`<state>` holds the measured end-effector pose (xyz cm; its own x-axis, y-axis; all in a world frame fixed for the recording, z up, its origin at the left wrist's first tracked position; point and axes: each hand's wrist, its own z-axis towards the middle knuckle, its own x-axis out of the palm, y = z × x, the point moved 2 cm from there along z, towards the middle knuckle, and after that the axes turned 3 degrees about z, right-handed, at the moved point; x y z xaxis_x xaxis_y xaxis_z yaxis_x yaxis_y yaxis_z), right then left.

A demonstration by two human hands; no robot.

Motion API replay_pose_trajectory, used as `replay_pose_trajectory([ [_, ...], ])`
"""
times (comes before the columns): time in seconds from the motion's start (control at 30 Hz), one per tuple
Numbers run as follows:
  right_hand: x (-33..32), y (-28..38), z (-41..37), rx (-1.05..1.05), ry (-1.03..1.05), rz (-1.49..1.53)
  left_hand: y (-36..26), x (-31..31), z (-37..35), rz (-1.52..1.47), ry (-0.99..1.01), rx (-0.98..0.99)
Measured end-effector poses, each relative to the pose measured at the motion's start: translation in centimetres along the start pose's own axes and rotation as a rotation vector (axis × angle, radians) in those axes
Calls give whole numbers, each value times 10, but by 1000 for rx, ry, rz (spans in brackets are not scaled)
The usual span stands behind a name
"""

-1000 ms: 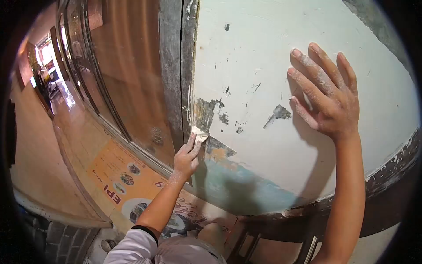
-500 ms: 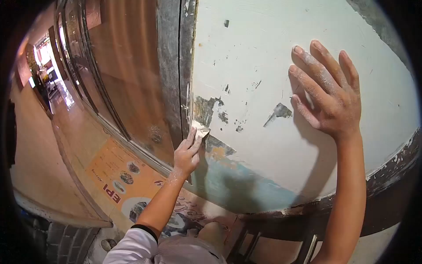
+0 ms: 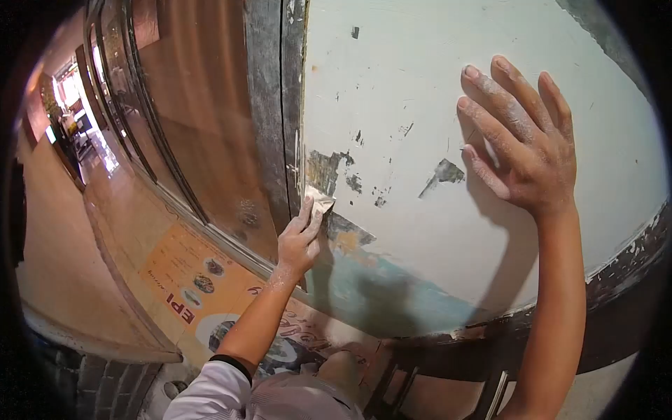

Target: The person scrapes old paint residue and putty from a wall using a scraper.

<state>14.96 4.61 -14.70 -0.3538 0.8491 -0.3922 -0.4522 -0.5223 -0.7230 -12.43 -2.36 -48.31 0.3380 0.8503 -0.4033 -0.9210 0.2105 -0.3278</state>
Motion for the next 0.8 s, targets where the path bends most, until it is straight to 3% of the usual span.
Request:
replay_pose_trajectory([
  [0.8,-1,0,0,3,-5,13,-7,-3,9,7,31,-19],
])
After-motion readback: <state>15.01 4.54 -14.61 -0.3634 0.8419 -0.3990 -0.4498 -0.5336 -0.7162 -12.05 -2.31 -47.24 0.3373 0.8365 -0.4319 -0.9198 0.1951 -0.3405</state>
